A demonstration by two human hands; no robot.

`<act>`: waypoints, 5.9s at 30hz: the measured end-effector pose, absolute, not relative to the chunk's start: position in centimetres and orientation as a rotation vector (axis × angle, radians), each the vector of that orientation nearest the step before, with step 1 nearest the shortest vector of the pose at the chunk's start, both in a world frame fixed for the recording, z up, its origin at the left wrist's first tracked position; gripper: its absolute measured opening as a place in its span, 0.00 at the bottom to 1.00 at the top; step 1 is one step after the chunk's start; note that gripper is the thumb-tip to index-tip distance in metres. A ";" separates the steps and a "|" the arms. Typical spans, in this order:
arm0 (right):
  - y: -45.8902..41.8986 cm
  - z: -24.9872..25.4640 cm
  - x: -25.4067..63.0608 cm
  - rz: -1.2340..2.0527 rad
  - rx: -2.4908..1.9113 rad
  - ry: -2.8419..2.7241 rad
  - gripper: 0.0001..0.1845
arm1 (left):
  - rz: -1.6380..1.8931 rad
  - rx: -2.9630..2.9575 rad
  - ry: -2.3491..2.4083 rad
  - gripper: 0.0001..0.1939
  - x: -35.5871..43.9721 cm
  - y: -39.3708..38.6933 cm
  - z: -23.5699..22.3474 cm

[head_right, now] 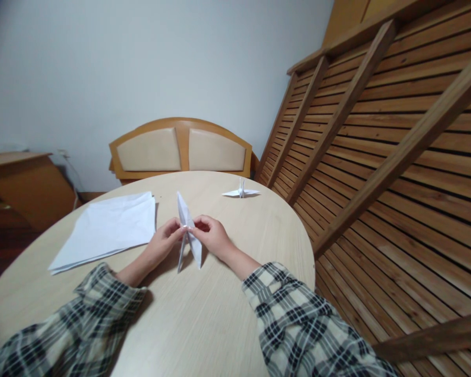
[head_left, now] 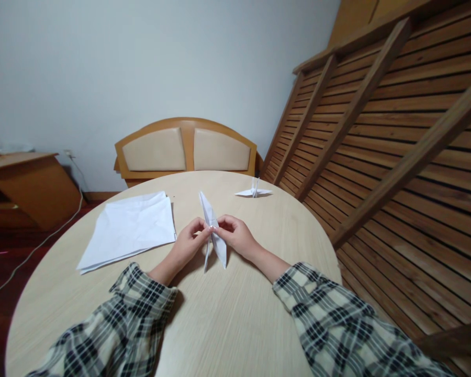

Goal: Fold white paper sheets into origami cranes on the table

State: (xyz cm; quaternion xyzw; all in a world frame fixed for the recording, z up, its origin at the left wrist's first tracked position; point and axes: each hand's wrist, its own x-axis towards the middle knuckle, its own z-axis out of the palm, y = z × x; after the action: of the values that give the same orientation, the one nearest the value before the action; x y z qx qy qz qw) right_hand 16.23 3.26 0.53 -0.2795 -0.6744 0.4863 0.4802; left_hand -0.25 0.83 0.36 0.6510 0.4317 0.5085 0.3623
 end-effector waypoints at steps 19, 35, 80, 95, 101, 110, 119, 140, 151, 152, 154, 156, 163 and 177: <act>3.7 0.4 16.0 1.430 -0.703 -1.580 0.16 | 1.300 1.709 1.199 0.12 -0.4 1.0 0.5; 4.3 -0.2 16.1 1.256 -0.725 -1.472 0.16 | 1.333 1.686 1.218 0.14 -0.1 0.8 0.6; 4.5 -0.7 15.8 1.353 -0.775 -1.454 0.19 | 1.150 1.662 1.103 0.14 -0.3 1.1 0.7; 4.8 -1.2 15.6 1.364 -0.705 -1.478 0.18 | 1.132 1.792 1.094 0.15 0.0 1.6 0.1; 4.8 -0.9 16.1 1.464 -0.701 -1.440 0.19 | 1.193 1.742 1.169 0.17 0.5 1.3 0.7; 4.8 -0.6 15.7 1.475 -0.751 -1.432 0.20 | 1.204 1.871 1.258 0.16 0.2 1.6 0.3; 4.5 -0.8 15.9 1.426 -0.780 -1.409 0.21 | 1.087 1.974 1.270 0.18 0.0 0.9 0.2; 4.8 -0.4 15.1 1.452 -0.769 -1.264 0.27 | 1.200 1.621 1.188 0.16 -0.6 1.0 0.3; 5.0 -1.1 15.3 1.409 -0.780 -1.413 0.20 | 1.224 1.693 1.273 0.18 -0.6 1.2 0.4; 5.0 -1.1 15.3 1.405 -0.786 -1.411 0.20 | 1.223 1.713 1.279 0.17 -0.6 1.2 0.4; 5.1 -1.1 15.3 1.411 -0.793 -1.409 0.20 | 1.225 1.729 1.289 0.17 -0.5 1.2 0.5; 5.0 -1.1 15.3 1.412 -0.788 -1.412 0.19 | 1.220 1.728 1.298 0.17 -0.5 1.2 0.6; 4.9 -0.9 15.4 1.412 -0.772 -1.421 0.20 | 1.212 1.722 1.298 0.17 -0.4 1.1 0.6; 4.9 -0.8 15.6 1.445 -0.769 -1.427 0.20 | 1.212 1.755 1.295 0.16 -0.3 1.1 0.8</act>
State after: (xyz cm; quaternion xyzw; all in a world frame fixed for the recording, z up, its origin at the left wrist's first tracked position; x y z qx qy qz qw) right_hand 15.62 4.92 -0.77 -0.3132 -0.5813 0.5887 0.4663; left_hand -0.34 1.13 0.82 0.6669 0.4921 0.4606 0.3176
